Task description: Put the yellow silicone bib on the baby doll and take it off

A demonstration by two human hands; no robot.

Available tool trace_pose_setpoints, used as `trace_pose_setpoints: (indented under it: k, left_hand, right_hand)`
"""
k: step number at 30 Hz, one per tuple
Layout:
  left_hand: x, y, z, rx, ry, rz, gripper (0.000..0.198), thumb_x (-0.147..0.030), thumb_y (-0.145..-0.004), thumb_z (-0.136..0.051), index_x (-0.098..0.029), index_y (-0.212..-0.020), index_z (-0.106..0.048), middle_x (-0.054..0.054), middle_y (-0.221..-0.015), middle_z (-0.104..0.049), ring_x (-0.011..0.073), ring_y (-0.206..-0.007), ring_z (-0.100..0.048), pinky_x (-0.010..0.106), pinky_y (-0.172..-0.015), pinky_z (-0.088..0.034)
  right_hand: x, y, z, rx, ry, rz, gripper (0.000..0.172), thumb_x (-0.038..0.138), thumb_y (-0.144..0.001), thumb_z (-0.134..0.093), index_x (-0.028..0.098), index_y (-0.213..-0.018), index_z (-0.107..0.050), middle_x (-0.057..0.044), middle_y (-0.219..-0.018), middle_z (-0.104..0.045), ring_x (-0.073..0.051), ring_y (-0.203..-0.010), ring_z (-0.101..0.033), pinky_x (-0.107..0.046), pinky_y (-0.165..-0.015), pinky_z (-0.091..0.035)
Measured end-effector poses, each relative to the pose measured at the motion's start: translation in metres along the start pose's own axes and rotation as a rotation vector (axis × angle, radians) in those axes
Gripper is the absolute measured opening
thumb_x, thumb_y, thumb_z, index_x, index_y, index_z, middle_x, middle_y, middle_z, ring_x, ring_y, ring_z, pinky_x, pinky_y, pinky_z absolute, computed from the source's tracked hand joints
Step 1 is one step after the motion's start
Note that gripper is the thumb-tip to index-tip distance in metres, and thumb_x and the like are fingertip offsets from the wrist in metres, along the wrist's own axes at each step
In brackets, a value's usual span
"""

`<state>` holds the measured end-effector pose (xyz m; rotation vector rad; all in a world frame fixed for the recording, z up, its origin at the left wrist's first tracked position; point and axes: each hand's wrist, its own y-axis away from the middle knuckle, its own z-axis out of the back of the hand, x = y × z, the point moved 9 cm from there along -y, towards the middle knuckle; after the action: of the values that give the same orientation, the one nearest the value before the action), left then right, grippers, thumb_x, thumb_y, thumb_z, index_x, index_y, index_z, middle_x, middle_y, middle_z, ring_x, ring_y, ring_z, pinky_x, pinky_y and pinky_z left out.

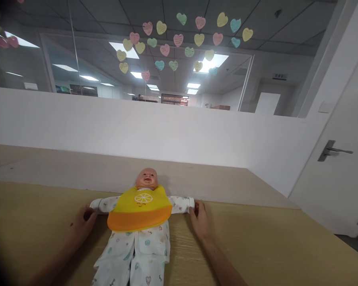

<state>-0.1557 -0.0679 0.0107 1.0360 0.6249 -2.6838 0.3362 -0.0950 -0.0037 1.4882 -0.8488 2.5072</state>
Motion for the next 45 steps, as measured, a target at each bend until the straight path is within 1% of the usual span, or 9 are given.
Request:
trace_pose_setpoints:
  k: [5,10,16,22,28,31,36,41,45]
  left_hand:
    - [0.010,-0.015,0.019,0.012,-0.055,0.127,0.047,-0.050,-0.091,-0.038,-0.010,-0.108,-0.057,0.010,-0.100,-0.064,0.0297,-0.094,-0.063,0.038,-0.076,-0.046]
    - [0.015,-0.020,0.014,0.043,-0.065,0.161,0.052,-0.060,-0.087,-0.042,-0.015,-0.107,-0.061,0.013,-0.105,-0.067,0.0317,-0.094,-0.063,0.041,-0.074,-0.046]
    - [0.022,-0.028,-0.003,0.022,0.023,0.074,0.029,-0.044,-0.085,-0.047,-0.019,-0.086,-0.063,0.005,-0.081,-0.067,0.0236,-0.079,-0.063,0.032,-0.068,-0.045]
    - [0.032,-0.027,0.010,-0.060,0.012,0.128,0.031,-0.047,-0.084,-0.049,-0.019,-0.088,-0.063,0.007,-0.085,-0.068,0.0263,-0.082,-0.063,0.033,-0.066,-0.043]
    - [0.021,-0.015,0.022,-0.098,0.051,0.198,0.025,-0.040,-0.083,-0.051,-0.018,-0.090,-0.062,0.008,-0.089,-0.068,0.0263,-0.083,-0.063,0.033,-0.068,-0.043]
    - [0.019,-0.013,0.020,-0.115,0.061,0.130,0.023,-0.037,-0.084,-0.048,-0.019,-0.090,-0.060,0.007,-0.088,-0.068,0.0246,-0.083,-0.062,0.032,-0.069,-0.043]
    - [0.002,-0.021,0.013,-0.108,0.018,-0.023,0.020,-0.035,-0.086,-0.046,-0.020,-0.090,-0.059,0.005,-0.085,-0.067,0.0221,-0.081,-0.061,0.030,-0.070,-0.042]
    - [-0.039,-0.052,-0.006,0.000,-0.001,-0.056,0.015,-0.033,-0.086,-0.046,-0.023,-0.088,-0.057,0.004,-0.088,-0.066,0.0233,-0.085,-0.061,0.031,-0.072,-0.041]
    - [-0.057,-0.086,-0.045,0.144,0.174,0.048,0.015,-0.032,-0.083,-0.047,-0.021,-0.080,-0.057,0.010,-0.096,-0.067,0.0275,-0.100,-0.061,0.036,-0.084,-0.044]
  right_hand:
    - [-0.017,-0.015,0.003,-0.081,0.103,-0.085,0.048,0.057,-0.077,-0.049,0.013,-0.089,-0.067,-0.018,-0.097,-0.069,-0.029,-0.092,-0.064,-0.040,-0.087,-0.048]
    - [-0.022,-0.021,0.005,-0.095,0.200,-0.064,0.052,0.062,-0.077,-0.046,0.014,-0.078,-0.065,-0.016,-0.087,-0.068,-0.029,-0.087,-0.062,-0.039,-0.079,-0.047]
    - [-0.023,-0.026,-0.001,-0.056,0.109,0.013,0.050,0.067,-0.076,-0.049,0.019,-0.062,-0.056,-0.009,-0.070,-0.064,-0.023,-0.070,-0.059,-0.033,-0.068,-0.044]
    - [-0.035,-0.026,0.003,-0.072,-0.142,-0.014,0.049,0.068,-0.072,-0.055,0.020,-0.059,-0.051,-0.011,-0.082,-0.067,-0.027,-0.085,-0.063,-0.036,-0.077,-0.048]
    - [-0.034,-0.021,0.006,-0.091,-0.194,-0.089,0.040,0.058,-0.069,-0.059,0.020,-0.059,-0.051,-0.007,-0.073,-0.065,-0.023,-0.074,-0.061,-0.034,-0.073,-0.048]
    - [-0.040,-0.019,0.009,-0.147,-0.203,-0.122,0.036,0.056,-0.068,-0.056,0.020,-0.065,-0.055,-0.006,-0.068,-0.062,-0.022,-0.068,-0.059,-0.034,-0.069,-0.048]
    - [-0.040,-0.028,0.011,-0.235,-0.193,-0.121,0.038,0.053,-0.066,-0.056,0.019,-0.083,-0.060,-0.011,-0.090,-0.067,-0.025,-0.085,-0.062,-0.038,-0.079,-0.049]
    - [-0.001,-0.065,-0.017,-0.152,-0.264,-0.073,0.038,0.051,-0.069,-0.056,0.019,-0.088,-0.058,-0.010,-0.096,-0.065,-0.025,-0.092,-0.060,-0.040,-0.090,-0.045]
    - [0.015,-0.097,-0.060,-0.039,-0.358,-0.137,0.028,0.043,-0.069,-0.064,0.018,-0.083,-0.062,-0.010,-0.088,-0.067,-0.025,-0.086,-0.059,-0.042,-0.087,-0.044]
